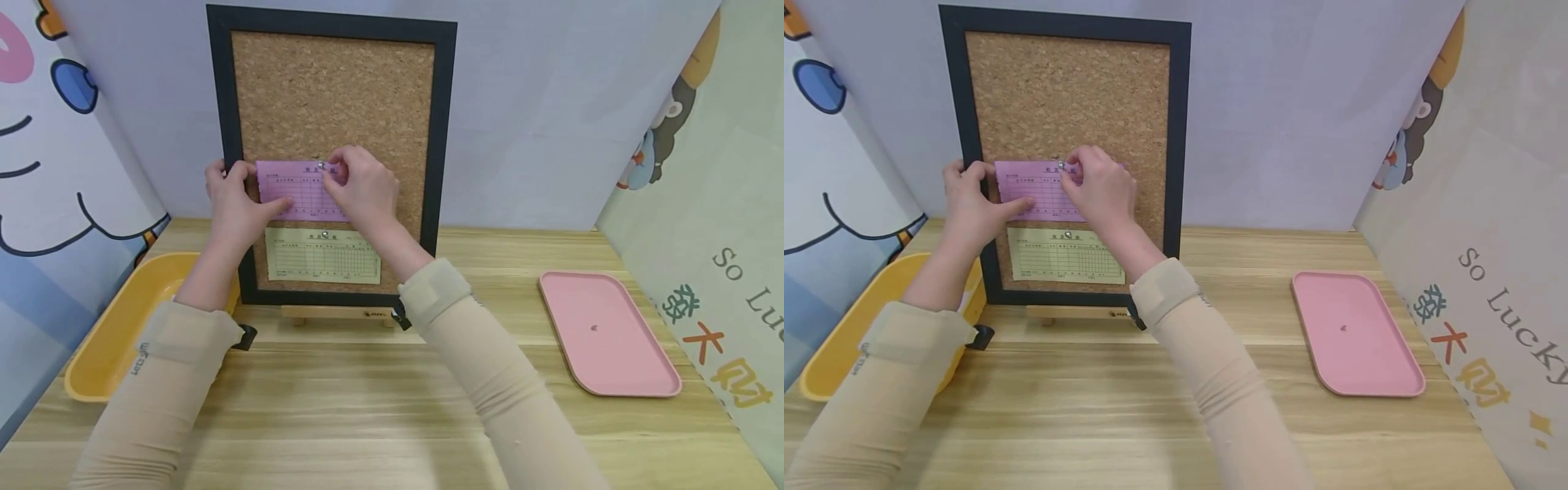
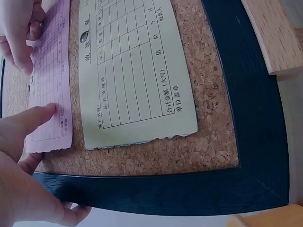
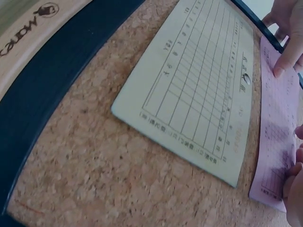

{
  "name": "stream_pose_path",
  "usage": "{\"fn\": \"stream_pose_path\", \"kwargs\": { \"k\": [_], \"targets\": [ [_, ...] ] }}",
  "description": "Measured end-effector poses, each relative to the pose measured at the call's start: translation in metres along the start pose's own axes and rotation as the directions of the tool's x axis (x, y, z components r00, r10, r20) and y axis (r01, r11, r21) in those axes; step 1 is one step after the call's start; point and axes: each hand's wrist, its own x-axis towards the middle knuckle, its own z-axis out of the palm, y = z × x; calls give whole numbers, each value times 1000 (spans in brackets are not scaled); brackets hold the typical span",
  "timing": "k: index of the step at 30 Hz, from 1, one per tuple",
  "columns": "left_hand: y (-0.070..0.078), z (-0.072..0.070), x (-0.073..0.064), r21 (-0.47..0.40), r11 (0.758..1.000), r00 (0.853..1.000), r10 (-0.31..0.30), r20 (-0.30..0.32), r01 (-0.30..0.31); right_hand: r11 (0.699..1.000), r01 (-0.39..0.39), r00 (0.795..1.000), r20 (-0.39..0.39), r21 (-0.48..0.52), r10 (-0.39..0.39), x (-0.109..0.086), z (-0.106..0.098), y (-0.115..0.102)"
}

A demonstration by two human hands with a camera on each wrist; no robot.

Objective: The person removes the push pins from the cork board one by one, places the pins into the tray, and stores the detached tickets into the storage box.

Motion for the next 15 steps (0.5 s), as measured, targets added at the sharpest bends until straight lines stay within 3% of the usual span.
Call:
{"fn": "stream_pose_path", "kwargs": {
  "k": [7, 15],
  "targets": [
    [-2, 2, 0, -30, 1000, 1000, -6, -30, 5, 994, -27, 1000, -8, -105, 27, 2, 5, -5],
    [-2, 4, 1, -29, 999, 998, -18, -55, 16, 988, -13, 1000, -25, -156, 9, 3, 8, -8]
  ]
}}
